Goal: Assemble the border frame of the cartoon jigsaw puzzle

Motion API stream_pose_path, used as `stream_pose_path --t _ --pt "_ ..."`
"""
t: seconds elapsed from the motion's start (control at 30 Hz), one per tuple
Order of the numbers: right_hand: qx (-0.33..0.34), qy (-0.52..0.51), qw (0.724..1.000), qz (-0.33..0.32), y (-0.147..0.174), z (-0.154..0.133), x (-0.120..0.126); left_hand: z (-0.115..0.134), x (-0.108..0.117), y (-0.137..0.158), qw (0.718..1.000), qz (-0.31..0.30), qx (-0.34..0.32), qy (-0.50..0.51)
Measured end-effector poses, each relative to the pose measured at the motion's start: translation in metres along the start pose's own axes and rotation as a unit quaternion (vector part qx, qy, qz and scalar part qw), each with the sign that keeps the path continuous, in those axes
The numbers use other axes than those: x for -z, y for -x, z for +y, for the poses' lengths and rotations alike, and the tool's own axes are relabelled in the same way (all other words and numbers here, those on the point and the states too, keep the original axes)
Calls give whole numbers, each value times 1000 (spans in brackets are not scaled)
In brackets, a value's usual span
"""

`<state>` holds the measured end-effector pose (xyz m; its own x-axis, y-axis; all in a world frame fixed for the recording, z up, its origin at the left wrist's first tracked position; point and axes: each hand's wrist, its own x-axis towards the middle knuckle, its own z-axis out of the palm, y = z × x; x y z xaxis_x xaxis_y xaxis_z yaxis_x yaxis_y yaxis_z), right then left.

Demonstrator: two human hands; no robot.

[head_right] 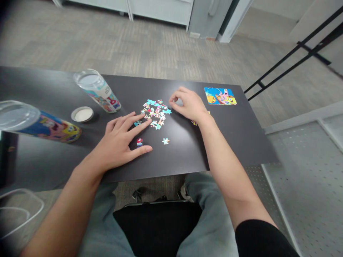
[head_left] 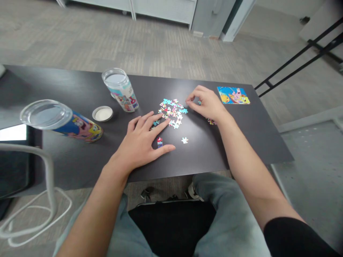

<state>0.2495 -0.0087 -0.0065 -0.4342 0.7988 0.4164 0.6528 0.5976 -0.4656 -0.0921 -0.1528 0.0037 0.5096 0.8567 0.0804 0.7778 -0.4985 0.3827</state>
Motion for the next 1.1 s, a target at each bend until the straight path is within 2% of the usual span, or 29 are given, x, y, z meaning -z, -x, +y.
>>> stream_pose_path --t 0.1,0.3,0.57,0.87,1.1 --pt "37 -30 999 -9 12 2 -5 5 -2 -1 1000 -11 -20 6" --pt "34 -34 996 -75 18 4 -4 8 -2 -4 1000 -19 -8 4" --pt "50 -49 995 -66 18 2 -1 8 -1 -6 1000 -3 0 21" --pt "68 -68 994 -43 17 6 -10 7 -2 -4 1000 2 -17 17" --pt "66 -55 996 -29 16 9 -10 1 -9 -5 997 57 22 45"
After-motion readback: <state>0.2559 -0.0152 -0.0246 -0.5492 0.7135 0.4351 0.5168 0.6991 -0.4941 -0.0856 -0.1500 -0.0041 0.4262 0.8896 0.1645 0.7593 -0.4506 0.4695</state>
